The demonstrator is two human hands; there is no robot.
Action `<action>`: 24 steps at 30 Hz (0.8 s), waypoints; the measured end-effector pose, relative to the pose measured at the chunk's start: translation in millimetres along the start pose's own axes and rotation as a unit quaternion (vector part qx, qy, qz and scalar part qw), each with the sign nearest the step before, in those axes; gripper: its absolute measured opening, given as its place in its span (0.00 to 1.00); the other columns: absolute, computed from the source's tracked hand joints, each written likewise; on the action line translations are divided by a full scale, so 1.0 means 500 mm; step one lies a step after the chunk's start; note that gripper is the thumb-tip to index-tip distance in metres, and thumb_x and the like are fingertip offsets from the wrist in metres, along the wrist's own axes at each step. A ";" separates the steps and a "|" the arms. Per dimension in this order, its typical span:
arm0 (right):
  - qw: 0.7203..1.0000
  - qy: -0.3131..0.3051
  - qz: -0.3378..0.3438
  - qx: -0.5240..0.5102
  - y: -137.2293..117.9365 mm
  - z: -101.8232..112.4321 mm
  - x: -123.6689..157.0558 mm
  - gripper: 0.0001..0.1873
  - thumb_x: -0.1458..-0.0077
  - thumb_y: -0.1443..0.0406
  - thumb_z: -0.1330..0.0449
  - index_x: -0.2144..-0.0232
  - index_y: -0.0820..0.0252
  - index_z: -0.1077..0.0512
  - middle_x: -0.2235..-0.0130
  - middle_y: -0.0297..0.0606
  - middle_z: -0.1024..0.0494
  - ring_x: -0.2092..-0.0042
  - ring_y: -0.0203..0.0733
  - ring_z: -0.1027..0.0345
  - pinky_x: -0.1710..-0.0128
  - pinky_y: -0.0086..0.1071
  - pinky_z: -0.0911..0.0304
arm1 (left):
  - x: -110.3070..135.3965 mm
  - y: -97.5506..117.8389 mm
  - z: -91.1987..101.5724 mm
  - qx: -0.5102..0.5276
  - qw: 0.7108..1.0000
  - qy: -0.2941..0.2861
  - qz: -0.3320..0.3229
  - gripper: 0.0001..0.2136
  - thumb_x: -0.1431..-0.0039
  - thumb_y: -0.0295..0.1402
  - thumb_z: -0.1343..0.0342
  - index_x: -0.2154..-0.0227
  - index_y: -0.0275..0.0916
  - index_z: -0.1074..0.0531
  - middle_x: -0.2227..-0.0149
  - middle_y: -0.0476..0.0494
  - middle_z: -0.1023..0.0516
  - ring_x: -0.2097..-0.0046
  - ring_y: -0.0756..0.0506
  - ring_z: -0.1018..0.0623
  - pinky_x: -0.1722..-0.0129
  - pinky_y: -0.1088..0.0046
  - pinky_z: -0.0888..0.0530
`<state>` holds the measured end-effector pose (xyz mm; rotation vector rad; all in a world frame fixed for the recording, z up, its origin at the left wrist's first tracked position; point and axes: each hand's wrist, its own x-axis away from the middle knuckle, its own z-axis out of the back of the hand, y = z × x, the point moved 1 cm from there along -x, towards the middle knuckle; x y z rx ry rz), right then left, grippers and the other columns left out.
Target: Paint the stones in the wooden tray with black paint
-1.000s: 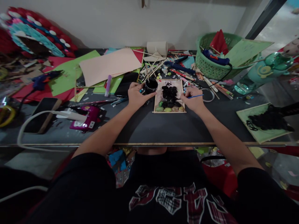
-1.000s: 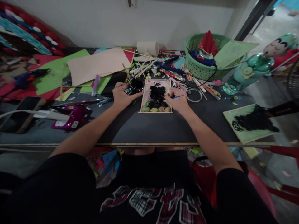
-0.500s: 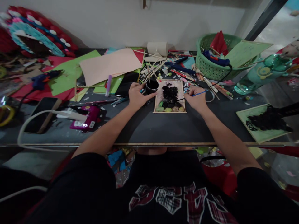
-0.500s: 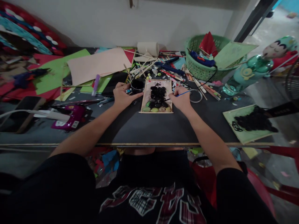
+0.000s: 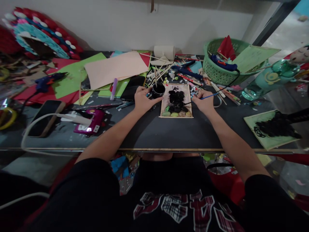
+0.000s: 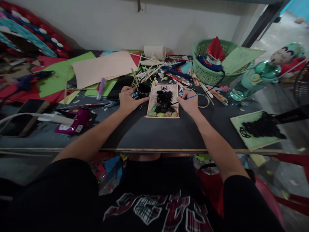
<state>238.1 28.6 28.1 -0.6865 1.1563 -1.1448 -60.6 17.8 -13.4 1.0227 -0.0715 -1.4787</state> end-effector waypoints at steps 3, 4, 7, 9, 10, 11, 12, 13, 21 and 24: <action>0.999 -0.023 0.002 -0.030 0.002 -0.004 0.002 0.20 0.60 0.71 0.39 0.88 0.55 0.49 0.84 0.24 0.45 0.79 0.29 0.54 0.75 0.31 0.54 | 0.000 -0.002 -0.002 0.001 1.000 0.006 -0.004 0.36 0.64 0.69 0.37 0.64 0.40 0.21 0.69 0.45 0.30 0.61 0.40 0.27 0.57 0.62 0.25; 0.999 -0.023 0.009 -0.027 0.000 -0.006 0.003 0.20 0.58 0.70 0.39 0.88 0.55 0.48 0.84 0.24 0.44 0.78 0.29 0.53 0.75 0.31 0.53 | 0.000 -0.003 -0.002 0.001 1.000 0.006 -0.005 0.36 0.64 0.69 0.36 0.64 0.40 0.21 0.69 0.45 0.30 0.61 0.40 0.27 0.57 0.61 0.25; 0.998 -0.023 0.047 0.031 -0.009 -0.008 0.006 0.21 0.57 0.69 0.38 0.87 0.56 0.48 0.84 0.24 0.44 0.77 0.30 0.52 0.72 0.31 0.50 | 0.000 -0.003 -0.001 0.000 1.000 -0.003 -0.008 0.36 0.63 0.68 0.35 0.63 0.41 0.21 0.68 0.43 0.29 0.60 0.40 0.27 0.56 0.60 0.25; 0.997 -0.037 0.055 0.051 -0.015 -0.010 0.008 0.23 0.60 0.72 0.37 0.88 0.57 0.50 0.84 0.24 0.46 0.77 0.30 0.53 0.71 0.31 0.50 | 0.000 -0.003 0.000 -0.001 1.000 -0.009 -0.004 0.36 0.63 0.68 0.35 0.62 0.41 0.21 0.67 0.43 0.29 0.59 0.39 0.27 0.55 0.60 0.25; 0.997 -0.040 0.054 0.046 -0.017 -0.010 0.009 0.23 0.60 0.72 0.38 0.88 0.57 0.51 0.84 0.24 0.46 0.77 0.30 0.54 0.71 0.31 0.50 | 0.000 -0.002 0.000 -0.002 1.000 -0.011 -0.001 0.36 0.63 0.67 0.35 0.62 0.40 0.21 0.67 0.43 0.29 0.59 0.39 0.27 0.55 0.59 0.26; 0.997 -0.037 0.053 0.037 -0.020 -0.010 0.011 0.22 0.60 0.72 0.38 0.88 0.56 0.50 0.83 0.24 0.46 0.77 0.30 0.53 0.72 0.31 0.50 | 0.000 -0.002 0.001 -0.002 1.000 -0.011 0.002 0.36 0.63 0.67 0.35 0.61 0.40 0.21 0.67 0.43 0.29 0.59 0.39 0.27 0.54 0.59 0.26; 0.997 -0.033 0.057 0.029 -0.024 -0.009 0.013 0.22 0.58 0.71 0.38 0.88 0.56 0.49 0.83 0.25 0.44 0.77 0.30 0.52 0.72 0.31 0.50 | 0.000 -0.001 0.001 -0.002 1.000 -0.012 0.004 0.36 0.62 0.67 0.35 0.60 0.40 0.21 0.66 0.43 0.30 0.58 0.38 0.27 0.54 0.59 0.26; 0.997 -0.033 0.067 0.028 -0.027 -0.009 0.015 0.21 0.57 0.70 0.38 0.87 0.56 0.48 0.83 0.25 0.43 0.77 0.30 0.51 0.72 0.32 0.49 | 0.000 -0.001 0.002 -0.003 1.000 -0.014 0.005 0.37 0.62 0.67 0.35 0.60 0.39 0.21 0.66 0.43 0.30 0.58 0.38 0.27 0.54 0.59 0.26; 0.997 -0.032 0.056 0.034 -0.030 -0.024 0.025 0.22 0.55 0.71 0.37 0.87 0.56 0.47 0.83 0.25 0.43 0.77 0.30 0.51 0.72 0.32 0.52 | -0.001 0.001 0.005 0.006 0.999 -0.028 0.014 0.35 0.62 0.67 0.36 0.61 0.40 0.23 0.66 0.44 0.32 0.57 0.38 0.28 0.53 0.59 0.27; 0.998 -0.036 0.026 0.036 -0.021 -0.027 0.022 0.23 0.55 0.72 0.38 0.88 0.57 0.47 0.85 0.24 0.44 0.78 0.29 0.54 0.72 0.32 0.51 | -0.001 0.001 0.005 0.009 1.000 -0.024 0.013 0.36 0.63 0.68 0.36 0.62 0.40 0.22 0.67 0.44 0.32 0.58 0.38 0.28 0.53 0.58 0.27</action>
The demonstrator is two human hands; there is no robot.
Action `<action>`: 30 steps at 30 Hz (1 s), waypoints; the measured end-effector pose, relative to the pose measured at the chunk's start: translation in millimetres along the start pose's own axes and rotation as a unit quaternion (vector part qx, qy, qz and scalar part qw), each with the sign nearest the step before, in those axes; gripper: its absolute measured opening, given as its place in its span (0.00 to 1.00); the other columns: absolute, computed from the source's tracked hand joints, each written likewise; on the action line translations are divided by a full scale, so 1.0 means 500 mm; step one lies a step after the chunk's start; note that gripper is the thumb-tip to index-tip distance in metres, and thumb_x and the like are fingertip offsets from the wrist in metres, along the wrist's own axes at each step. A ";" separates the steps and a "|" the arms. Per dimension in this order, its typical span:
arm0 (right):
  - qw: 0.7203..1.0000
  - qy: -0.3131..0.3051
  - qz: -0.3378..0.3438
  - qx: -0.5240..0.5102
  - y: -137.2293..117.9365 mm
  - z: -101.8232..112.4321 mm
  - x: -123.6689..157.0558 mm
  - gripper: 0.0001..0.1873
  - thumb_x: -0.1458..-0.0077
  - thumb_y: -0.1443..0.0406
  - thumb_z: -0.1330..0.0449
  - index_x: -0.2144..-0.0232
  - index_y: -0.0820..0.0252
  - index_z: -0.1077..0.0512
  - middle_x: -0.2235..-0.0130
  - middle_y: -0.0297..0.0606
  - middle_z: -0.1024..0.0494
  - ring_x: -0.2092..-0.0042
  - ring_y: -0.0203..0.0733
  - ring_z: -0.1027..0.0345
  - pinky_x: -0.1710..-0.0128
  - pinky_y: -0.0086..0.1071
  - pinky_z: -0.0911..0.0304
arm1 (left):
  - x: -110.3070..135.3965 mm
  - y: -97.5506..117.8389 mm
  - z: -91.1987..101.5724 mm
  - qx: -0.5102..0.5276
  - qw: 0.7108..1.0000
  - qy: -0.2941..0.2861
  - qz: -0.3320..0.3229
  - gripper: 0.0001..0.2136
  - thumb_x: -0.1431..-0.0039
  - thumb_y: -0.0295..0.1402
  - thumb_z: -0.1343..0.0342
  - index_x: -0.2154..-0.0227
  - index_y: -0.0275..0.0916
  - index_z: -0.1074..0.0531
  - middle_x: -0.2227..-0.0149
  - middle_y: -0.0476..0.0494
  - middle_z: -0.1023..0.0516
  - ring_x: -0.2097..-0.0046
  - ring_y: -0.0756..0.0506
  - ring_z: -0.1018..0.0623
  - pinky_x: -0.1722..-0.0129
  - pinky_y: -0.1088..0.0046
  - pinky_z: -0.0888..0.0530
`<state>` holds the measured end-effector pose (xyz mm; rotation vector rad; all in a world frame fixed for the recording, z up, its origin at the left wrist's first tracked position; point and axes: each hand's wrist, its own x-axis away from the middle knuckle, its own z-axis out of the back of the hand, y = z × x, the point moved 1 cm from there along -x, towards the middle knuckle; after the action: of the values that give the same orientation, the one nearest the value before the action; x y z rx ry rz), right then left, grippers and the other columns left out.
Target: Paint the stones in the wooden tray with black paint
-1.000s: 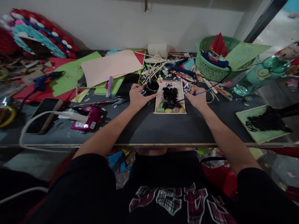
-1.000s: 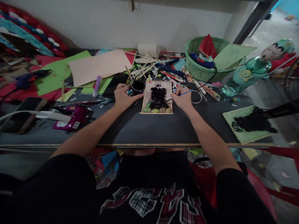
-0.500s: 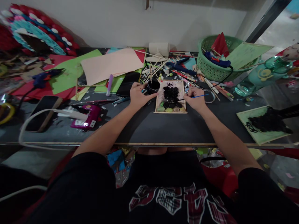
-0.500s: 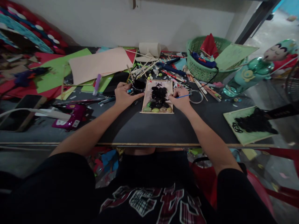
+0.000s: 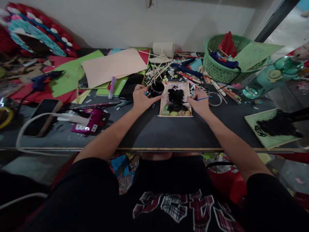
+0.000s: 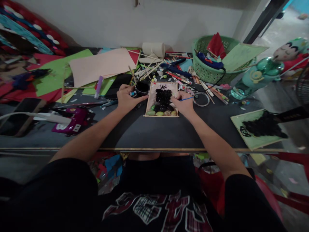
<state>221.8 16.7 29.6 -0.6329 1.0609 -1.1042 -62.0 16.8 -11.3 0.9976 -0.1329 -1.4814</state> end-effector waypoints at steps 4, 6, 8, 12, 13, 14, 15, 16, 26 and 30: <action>0.999 0.024 -0.034 -0.031 0.008 -0.001 -0.002 0.22 0.59 0.74 0.39 0.89 0.56 0.49 0.85 0.23 0.47 0.79 0.29 0.54 0.74 0.31 0.53 | 0.000 -0.001 -0.001 0.001 1.000 0.002 -0.002 0.37 0.63 0.69 0.37 0.62 0.40 0.22 0.67 0.44 0.32 0.58 0.38 0.28 0.53 0.58 0.26; 0.998 0.038 -0.031 -0.035 0.010 -0.001 -0.002 0.21 0.58 0.73 0.40 0.88 0.56 0.48 0.85 0.24 0.45 0.78 0.30 0.53 0.74 0.30 0.54 | 0.000 -0.002 -0.001 0.000 1.000 0.007 -0.007 0.37 0.63 0.70 0.37 0.62 0.40 0.22 0.67 0.43 0.32 0.58 0.38 0.28 0.54 0.58 0.26; 0.999 0.020 -0.029 -0.030 0.012 -0.003 -0.002 0.21 0.59 0.73 0.40 0.89 0.56 0.48 0.85 0.24 0.46 0.79 0.30 0.54 0.74 0.30 0.55 | 0.000 -0.003 -0.002 -0.006 1.000 0.014 -0.015 0.37 0.63 0.70 0.37 0.63 0.41 0.22 0.67 0.43 0.31 0.59 0.39 0.28 0.55 0.59 0.26; 0.998 0.004 -0.035 -0.043 0.014 -0.002 -0.001 0.21 0.60 0.73 0.39 0.89 0.56 0.49 0.85 0.24 0.47 0.79 0.30 0.54 0.74 0.30 0.54 | 0.000 -0.006 -0.004 -0.020 0.999 0.018 -0.026 0.36 0.63 0.69 0.37 0.63 0.41 0.22 0.67 0.44 0.30 0.59 0.39 0.27 0.56 0.60 0.25; 0.999 0.017 -0.030 -0.041 0.014 -0.001 -0.001 0.21 0.58 0.72 0.39 0.88 0.56 0.48 0.85 0.24 0.46 0.78 0.30 0.53 0.74 0.30 0.53 | 0.000 -0.006 -0.005 -0.020 0.999 0.018 -0.027 0.36 0.63 0.70 0.37 0.63 0.41 0.22 0.67 0.44 0.30 0.59 0.39 0.26 0.56 0.60 0.25; 0.999 0.029 -0.021 -0.033 0.013 0.000 -0.001 0.20 0.57 0.72 0.39 0.88 0.56 0.47 0.84 0.25 0.45 0.78 0.31 0.52 0.73 0.30 0.52 | 0.000 -0.007 -0.005 -0.020 0.999 0.020 -0.027 0.36 0.63 0.70 0.37 0.63 0.40 0.22 0.68 0.44 0.30 0.59 0.39 0.26 0.56 0.60 0.25; 0.999 0.034 -0.011 -0.022 0.012 0.000 0.000 0.20 0.57 0.72 0.39 0.88 0.56 0.47 0.84 0.25 0.45 0.77 0.31 0.52 0.72 0.31 0.52 | 0.000 -0.008 -0.006 -0.020 0.999 0.021 -0.026 0.36 0.63 0.70 0.37 0.64 0.40 0.22 0.68 0.44 0.30 0.59 0.39 0.26 0.56 0.60 0.25; 0.999 0.030 -0.002 -0.012 0.011 0.000 0.000 0.21 0.57 0.73 0.39 0.88 0.56 0.48 0.84 0.25 0.45 0.77 0.31 0.53 0.72 0.31 0.52 | 0.000 -0.008 -0.006 -0.020 0.999 0.022 -0.026 0.36 0.62 0.69 0.37 0.63 0.41 0.22 0.68 0.44 0.30 0.59 0.39 0.26 0.56 0.60 0.25; 0.998 -0.038 0.046 0.023 0.004 0.005 0.000 0.21 0.57 0.73 0.40 0.87 0.57 0.50 0.83 0.25 0.46 0.77 0.30 0.53 0.72 0.31 0.51 | 0.001 -0.008 -0.004 -0.020 0.999 0.010 -0.025 0.34 0.61 0.65 0.34 0.60 0.41 0.22 0.66 0.43 0.29 0.58 0.38 0.27 0.55 0.59 0.25; 0.998 -0.034 0.046 0.006 0.002 0.007 0.000 0.22 0.56 0.73 0.40 0.87 0.56 0.51 0.82 0.25 0.46 0.77 0.30 0.53 0.73 0.31 0.51 | 0.001 -0.006 -0.004 -0.016 1.000 0.008 -0.019 0.33 0.61 0.66 0.35 0.63 0.41 0.22 0.67 0.43 0.30 0.59 0.39 0.27 0.55 0.59 0.26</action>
<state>225.4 16.5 30.1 -0.6020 1.0150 -1.0009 -63.1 18.1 -14.6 0.9915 -0.0791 -1.5062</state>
